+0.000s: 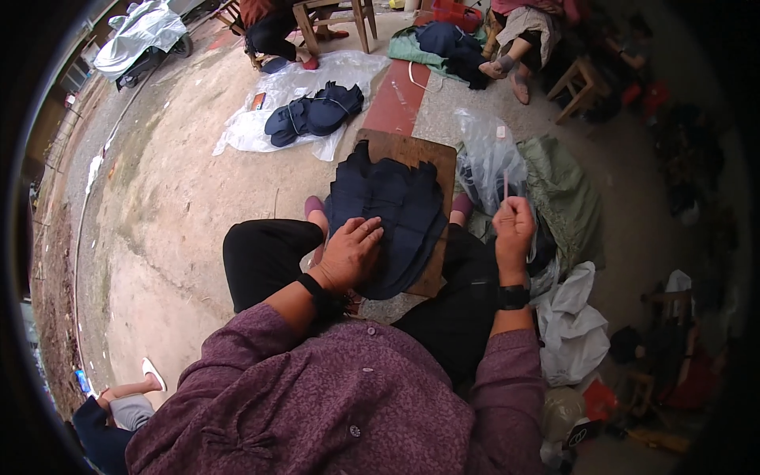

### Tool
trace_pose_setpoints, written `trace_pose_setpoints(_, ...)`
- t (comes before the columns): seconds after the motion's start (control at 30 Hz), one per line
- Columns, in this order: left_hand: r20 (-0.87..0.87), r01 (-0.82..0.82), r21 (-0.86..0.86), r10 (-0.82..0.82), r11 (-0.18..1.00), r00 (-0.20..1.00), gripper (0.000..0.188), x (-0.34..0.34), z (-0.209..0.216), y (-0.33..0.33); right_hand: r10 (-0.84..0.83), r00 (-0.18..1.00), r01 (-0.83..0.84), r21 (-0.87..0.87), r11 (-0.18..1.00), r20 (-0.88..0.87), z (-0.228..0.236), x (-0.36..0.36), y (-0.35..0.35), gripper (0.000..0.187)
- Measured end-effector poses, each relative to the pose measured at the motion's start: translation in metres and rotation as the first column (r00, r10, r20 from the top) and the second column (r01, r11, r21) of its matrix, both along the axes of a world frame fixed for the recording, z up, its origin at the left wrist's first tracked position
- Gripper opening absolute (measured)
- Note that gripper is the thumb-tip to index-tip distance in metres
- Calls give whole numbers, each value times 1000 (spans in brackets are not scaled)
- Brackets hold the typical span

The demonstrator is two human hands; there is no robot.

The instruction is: The recorder is hand-stitching a dark-colored shoe upper component using a needle and thread, then organizing finished components into a large plastic bag.

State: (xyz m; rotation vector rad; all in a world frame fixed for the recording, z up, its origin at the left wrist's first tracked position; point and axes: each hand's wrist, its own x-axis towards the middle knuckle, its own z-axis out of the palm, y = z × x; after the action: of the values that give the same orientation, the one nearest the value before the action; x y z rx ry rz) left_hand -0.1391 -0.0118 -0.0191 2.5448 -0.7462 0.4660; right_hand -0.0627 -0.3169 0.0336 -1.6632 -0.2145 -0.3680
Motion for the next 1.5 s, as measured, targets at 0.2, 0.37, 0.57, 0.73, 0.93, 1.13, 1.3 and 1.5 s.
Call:
trace_pose_setpoints(0.2,-90,-149,169,165,974,982,56,2,7,11,201,974,-220,-231,948,-101,-13,-24,84,9)
trace_pose_setpoints(0.37,-165,-171,154,196,973,967,55,4,0,9,214,957,-270,-335,903,-196,-37,-27,93,6)
trace_pose_setpoints(0.57,-170,-112,-34,105,993,980,49,8,-4,27,287,953,-282,-625,728,-96,-24,-34,102,8)
trace_pose_setpoints(0.73,-112,-54,-16,52,998,992,41,-8,-8,31,312,946,-285,-692,663,-91,-22,-35,104,8)
trace_pose_setpoints(0.93,-49,-73,-110,68,991,996,30,-9,-11,33,351,932,-300,-727,618,-86,-26,-31,114,10)
trace_pose_setpoints(1.13,1,-28,-224,29,974,1000,24,-6,-19,44,369,924,-303,-778,550,-100,-28,-29,123,9)
trace_pose_setpoints(1.3,-28,-17,-278,10,960,1000,26,-6,-11,48,385,912,-326,-818,474,-141,-34,-27,129,5)
trace_pose_setpoints(1.5,-49,-11,-342,-6,940,999,27,-4,-10,54,507,854,-352,-847,398,-117,-40,-12,146,5)
